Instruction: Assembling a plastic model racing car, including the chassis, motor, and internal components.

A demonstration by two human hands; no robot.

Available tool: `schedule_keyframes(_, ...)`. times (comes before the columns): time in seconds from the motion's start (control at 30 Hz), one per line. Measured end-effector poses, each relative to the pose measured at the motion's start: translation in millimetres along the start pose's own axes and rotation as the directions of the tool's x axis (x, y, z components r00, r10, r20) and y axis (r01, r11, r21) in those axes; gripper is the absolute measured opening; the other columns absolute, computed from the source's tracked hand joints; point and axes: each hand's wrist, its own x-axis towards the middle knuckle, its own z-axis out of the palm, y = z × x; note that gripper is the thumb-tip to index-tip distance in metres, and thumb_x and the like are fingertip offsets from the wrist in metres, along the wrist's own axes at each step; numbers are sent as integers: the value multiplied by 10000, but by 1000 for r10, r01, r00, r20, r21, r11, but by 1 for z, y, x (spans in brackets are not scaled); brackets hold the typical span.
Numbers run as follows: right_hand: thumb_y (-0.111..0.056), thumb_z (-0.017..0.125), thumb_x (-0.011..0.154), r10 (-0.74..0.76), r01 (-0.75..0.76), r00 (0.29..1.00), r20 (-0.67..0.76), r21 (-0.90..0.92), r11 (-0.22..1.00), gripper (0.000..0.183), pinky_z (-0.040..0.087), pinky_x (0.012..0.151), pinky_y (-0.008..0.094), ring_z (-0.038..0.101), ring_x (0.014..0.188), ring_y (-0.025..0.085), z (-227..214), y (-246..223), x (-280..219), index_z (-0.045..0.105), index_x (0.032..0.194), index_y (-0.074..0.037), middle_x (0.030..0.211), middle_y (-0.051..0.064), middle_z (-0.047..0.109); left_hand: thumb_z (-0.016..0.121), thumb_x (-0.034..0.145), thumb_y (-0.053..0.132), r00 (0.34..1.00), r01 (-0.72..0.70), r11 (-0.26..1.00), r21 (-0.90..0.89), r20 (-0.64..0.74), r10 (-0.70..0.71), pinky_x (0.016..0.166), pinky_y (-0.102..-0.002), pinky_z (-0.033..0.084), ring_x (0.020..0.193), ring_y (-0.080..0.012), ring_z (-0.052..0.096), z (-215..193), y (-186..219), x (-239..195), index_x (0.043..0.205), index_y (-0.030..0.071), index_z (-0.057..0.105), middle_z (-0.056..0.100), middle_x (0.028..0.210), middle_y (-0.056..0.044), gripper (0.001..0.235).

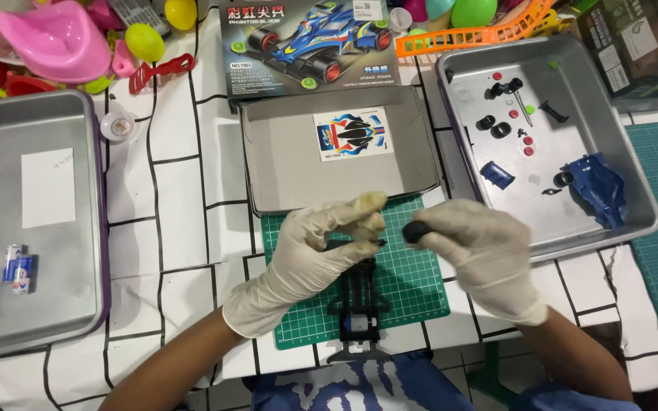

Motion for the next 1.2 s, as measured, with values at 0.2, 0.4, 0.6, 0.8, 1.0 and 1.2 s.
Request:
schedule_keyframes(0.2, -99, 684, 942, 653, -664, 679, -336, -660, 351, 287, 529, 970, 262, 728, 1042, 191, -70, -48, 40, 764, 1217, -84, 1150, 88, 793, 661, 1048, 57, 901, -420, 840, 344, 273, 338, 1062, -333, 668, 1201, -230, 745, -24, -10, -5, 1459, 84, 516, 635, 1420, -75, 436)
schedule_keyframes(0.4, -229, 700, 998, 164, 145, 969, 186, -961, 238, 159, 630, 533, 212, 758, 609, 126, -148, 50, 40, 800, 1052, -118, 838, 36, 803, 628, 1105, 176, 771, -614, 681, 398, 488, 410, 801, -282, 601, 891, -162, 653, -28, -26, -4, 1539, 124, 432, 674, 1353, 7, 479)
schedule_keyframes(0.6, -331, 737, 948, 176, -41, 984, 5, -966, 254, 513, 542, 972, 398, 719, 1047, 321, -175, 120, 118, 694, 1352, -18, 1183, 217, 736, 604, 1088, 111, 739, -656, 655, 374, 492, 459, 812, -296, 634, 924, -194, 701, -29, -25, 0, 1445, 86, 515, 708, 1174, -59, 368)
schedule_keyframes(0.8, -278, 727, 991, -71, 118, 992, 109, -983, 140, 277, 551, 786, 362, 709, 911, 288, -182, 146, 130, 788, 1152, -61, 992, 162, 746, 604, 1083, 166, 774, -626, 639, 447, 456, 440, 804, -300, 632, 947, -210, 724, -29, -18, -4, 1378, 97, 573, 715, 1137, -53, 304)
schedule_keyframes(1.0, -273, 781, 894, 69, 39, 996, 52, -984, 176, 302, 631, 789, 352, 751, 942, 279, -175, 179, 149, 794, 1169, -151, 953, 73, 752, 700, 981, 187, 873, -477, 774, 416, 327, 362, 693, -350, 567, 794, -257, 683, -21, -14, -4, 1248, 50, 713, 734, 1016, -71, 300)
schedule_keyframes(1.2, -151, 832, 885, -149, 51, 989, -13, -907, 417, 354, 593, 835, 325, 727, 937, 235, -104, 78, 107, 769, 1230, -198, 1006, 62, 749, 740, 927, 73, 894, -448, 770, 455, 244, 376, 730, -347, 593, 835, -263, 720, -23, -16, -6, 1235, 26, 723, 748, 1007, -99, 312)
